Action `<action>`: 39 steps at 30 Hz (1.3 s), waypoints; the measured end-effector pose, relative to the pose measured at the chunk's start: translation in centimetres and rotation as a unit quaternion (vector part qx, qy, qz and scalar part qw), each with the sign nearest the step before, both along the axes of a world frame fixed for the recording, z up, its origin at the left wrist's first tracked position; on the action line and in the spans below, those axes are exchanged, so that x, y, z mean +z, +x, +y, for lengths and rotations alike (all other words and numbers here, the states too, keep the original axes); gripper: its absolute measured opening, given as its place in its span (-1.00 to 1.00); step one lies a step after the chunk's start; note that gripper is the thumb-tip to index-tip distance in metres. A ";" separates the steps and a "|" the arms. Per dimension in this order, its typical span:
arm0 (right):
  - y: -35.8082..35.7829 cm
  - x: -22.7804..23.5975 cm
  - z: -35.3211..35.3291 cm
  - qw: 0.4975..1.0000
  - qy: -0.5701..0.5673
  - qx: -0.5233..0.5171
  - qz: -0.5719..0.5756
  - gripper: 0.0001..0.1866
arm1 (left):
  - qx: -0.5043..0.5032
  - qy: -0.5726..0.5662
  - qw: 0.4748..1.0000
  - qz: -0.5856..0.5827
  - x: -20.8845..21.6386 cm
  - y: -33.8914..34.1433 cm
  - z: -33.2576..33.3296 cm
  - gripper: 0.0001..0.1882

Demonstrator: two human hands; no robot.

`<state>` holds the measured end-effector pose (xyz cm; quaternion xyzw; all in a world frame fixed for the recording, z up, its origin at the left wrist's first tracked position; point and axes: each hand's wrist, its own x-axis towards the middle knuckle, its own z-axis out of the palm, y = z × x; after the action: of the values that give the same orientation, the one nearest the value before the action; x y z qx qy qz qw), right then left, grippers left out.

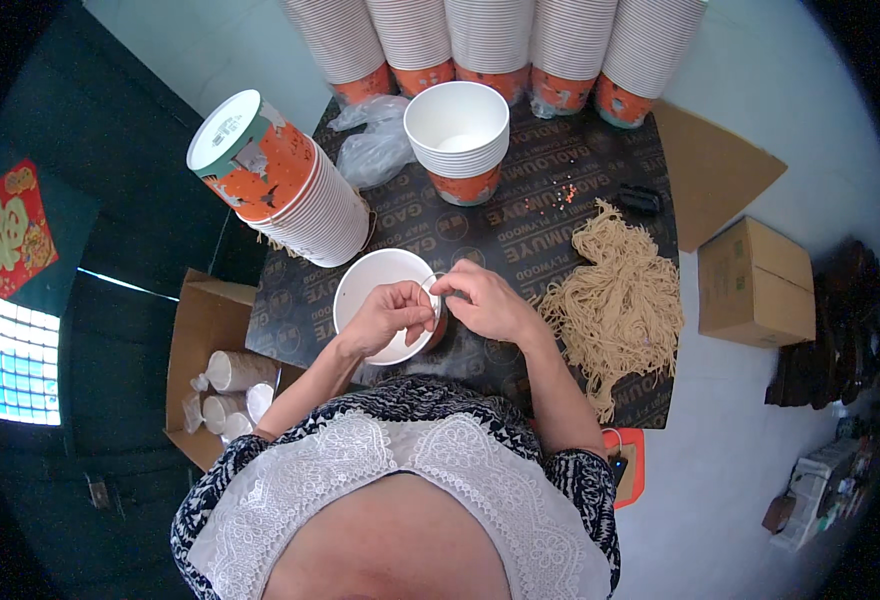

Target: Packaging portions of dried noodles into individual paper bowls.

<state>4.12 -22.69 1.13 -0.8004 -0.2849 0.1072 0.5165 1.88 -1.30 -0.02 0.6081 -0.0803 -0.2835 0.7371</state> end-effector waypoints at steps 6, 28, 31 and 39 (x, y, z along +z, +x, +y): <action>-0.1 -0.7 0.1 1.000 0.021 0.022 -0.004 -0.79 | 0.007 -0.006 1.000 0.008 -0.4 0.1 0.0 -0.95; -1.3 -1.4 0.9 0.999 0.031 -0.022 -0.038 -0.94 | 0.097 -0.009 0.993 0.065 -1.0 0.3 -0.4 -0.93; -1.3 -1.5 1.1 0.998 0.036 -0.049 -0.032 -0.89 | 0.095 -0.016 0.994 0.053 -1.0 0.1 -0.4 -0.92; -1.0 -3.3 1.6 0.993 0.039 -0.062 -0.087 -0.83 | 0.088 0.045 0.995 -0.029 -0.8 -0.3 -1.1 -0.90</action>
<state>3.07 -21.12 -2.14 -0.8020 -0.2825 -0.0066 0.5262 1.53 -2.44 -0.83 0.6537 -0.0352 -0.2030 0.7282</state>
